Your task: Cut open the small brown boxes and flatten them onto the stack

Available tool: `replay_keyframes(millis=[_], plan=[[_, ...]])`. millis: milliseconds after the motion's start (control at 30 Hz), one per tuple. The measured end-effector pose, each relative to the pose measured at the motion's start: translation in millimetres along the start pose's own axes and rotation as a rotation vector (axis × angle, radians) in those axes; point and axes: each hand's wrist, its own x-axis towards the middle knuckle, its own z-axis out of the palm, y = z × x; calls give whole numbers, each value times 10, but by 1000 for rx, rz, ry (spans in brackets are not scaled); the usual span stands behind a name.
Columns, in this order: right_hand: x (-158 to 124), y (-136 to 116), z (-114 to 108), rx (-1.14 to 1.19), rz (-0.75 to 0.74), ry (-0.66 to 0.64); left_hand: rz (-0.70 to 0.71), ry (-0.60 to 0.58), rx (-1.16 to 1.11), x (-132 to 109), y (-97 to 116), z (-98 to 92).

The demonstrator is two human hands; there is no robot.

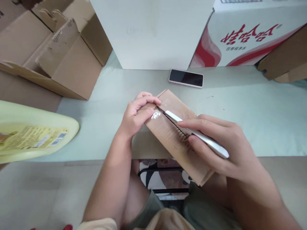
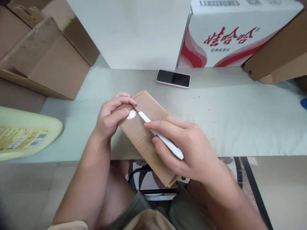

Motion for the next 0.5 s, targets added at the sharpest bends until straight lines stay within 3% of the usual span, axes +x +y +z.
replay_keyframes(millis=[500], plan=[[-16,-4,-16,57,-12,51,30,-15,-23,2,-13,-17]])
